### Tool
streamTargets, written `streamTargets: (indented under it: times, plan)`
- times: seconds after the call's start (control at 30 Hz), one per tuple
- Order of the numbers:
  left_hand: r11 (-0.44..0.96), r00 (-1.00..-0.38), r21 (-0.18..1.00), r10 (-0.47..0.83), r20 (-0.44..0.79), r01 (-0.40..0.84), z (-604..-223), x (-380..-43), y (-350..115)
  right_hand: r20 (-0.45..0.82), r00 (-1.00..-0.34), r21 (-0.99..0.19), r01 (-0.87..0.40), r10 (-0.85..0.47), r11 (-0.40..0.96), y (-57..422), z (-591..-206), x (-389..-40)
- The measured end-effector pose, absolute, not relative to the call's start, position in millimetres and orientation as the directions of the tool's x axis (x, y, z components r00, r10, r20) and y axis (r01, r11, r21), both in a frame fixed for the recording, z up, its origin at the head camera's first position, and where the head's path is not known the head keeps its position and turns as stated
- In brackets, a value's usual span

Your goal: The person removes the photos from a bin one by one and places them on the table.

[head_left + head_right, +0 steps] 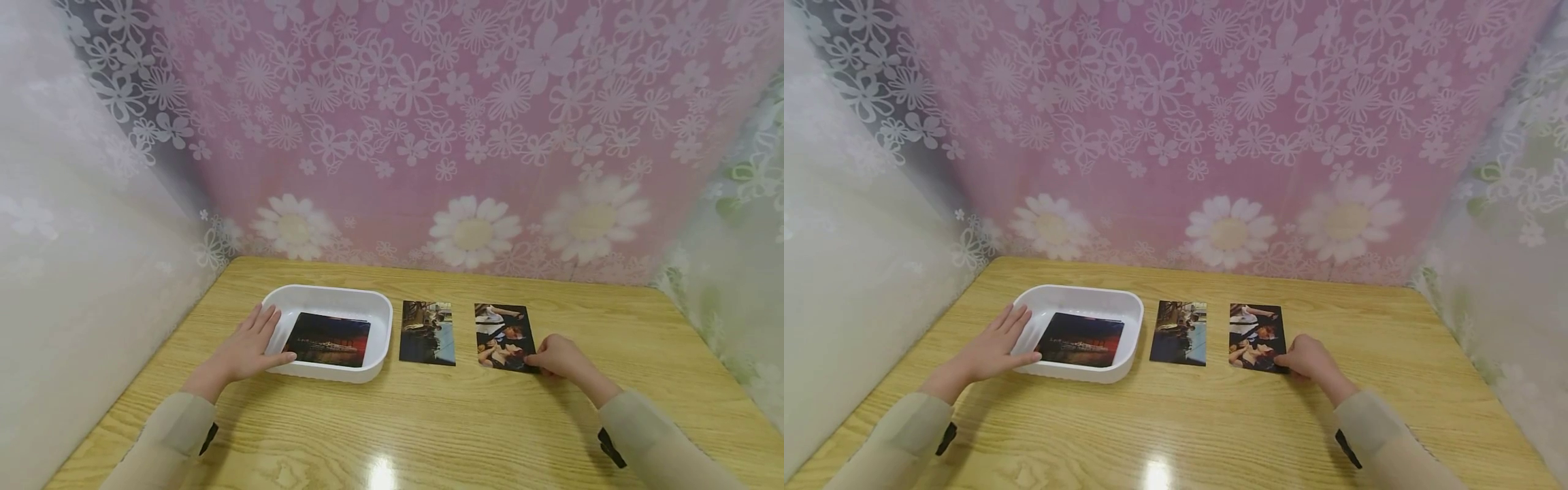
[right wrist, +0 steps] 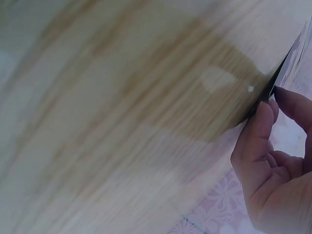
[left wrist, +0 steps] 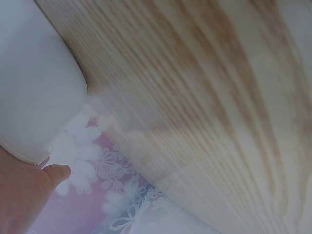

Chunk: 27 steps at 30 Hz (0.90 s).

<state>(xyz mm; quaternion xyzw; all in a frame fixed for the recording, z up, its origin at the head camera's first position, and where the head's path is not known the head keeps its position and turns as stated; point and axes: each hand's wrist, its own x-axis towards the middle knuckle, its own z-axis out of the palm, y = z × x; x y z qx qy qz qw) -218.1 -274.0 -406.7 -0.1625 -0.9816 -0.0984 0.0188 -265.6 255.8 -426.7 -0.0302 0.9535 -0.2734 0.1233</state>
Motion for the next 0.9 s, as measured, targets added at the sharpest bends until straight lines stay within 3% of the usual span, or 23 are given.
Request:
streamTargets:
  times: [0.43, 0.7, 0.9]
  plan:
    - [0.925, -0.947, 0.203, 0.313, 0.069, 0.320, -413, -222, -277, -0.181, -0.966, -0.509, -0.067, -0.182, 0.858, 256, -424, -266]
    - [0.925, -0.946, 0.198, 0.319, 0.056, 0.324, -414, -222, -277, -0.122, -0.982, -0.457, -0.073, -0.144, 0.887, 246, -416, -263]
    - [0.927, -0.947, 0.193, 0.314, 0.061, 0.320, -412, -221, -276, -0.057, -0.977, -0.486, -0.153, -0.206, 0.861, 226, -404, -268]
